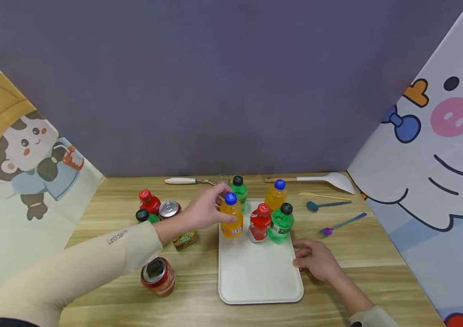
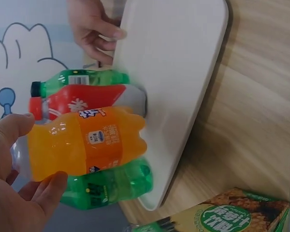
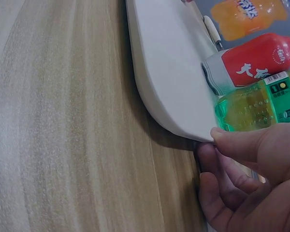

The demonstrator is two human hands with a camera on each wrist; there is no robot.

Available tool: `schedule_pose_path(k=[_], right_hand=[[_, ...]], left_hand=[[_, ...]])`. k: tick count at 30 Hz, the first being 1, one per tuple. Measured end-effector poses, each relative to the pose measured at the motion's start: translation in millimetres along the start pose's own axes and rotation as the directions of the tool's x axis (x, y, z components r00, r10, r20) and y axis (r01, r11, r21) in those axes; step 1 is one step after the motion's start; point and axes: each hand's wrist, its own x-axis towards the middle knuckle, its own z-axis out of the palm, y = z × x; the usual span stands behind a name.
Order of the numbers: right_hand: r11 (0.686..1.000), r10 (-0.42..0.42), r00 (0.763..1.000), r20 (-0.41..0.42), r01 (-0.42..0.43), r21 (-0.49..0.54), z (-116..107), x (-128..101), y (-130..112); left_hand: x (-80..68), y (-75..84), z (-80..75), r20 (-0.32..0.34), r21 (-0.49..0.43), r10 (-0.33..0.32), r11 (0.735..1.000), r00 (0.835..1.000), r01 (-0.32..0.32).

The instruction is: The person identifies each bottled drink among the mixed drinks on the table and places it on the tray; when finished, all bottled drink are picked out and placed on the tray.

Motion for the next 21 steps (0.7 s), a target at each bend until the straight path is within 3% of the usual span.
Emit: schedule_pose_path(k=[12,21], right_hand=[[1.000,0.004,1.000,0.011,-0.004,-0.010,0.1,2.0,3.7],[1.000,-0.001,1.000,-0.002,0.001,-0.021,0.0,2.9,2.6]], left_hand=[[7.2,-9.6,23.3,0.018,0.005,-0.026,1.000,0.999,0.026],[10.1,-15.9,28.7,0.033,0.014,-0.035,0.999,0.999,0.034]])
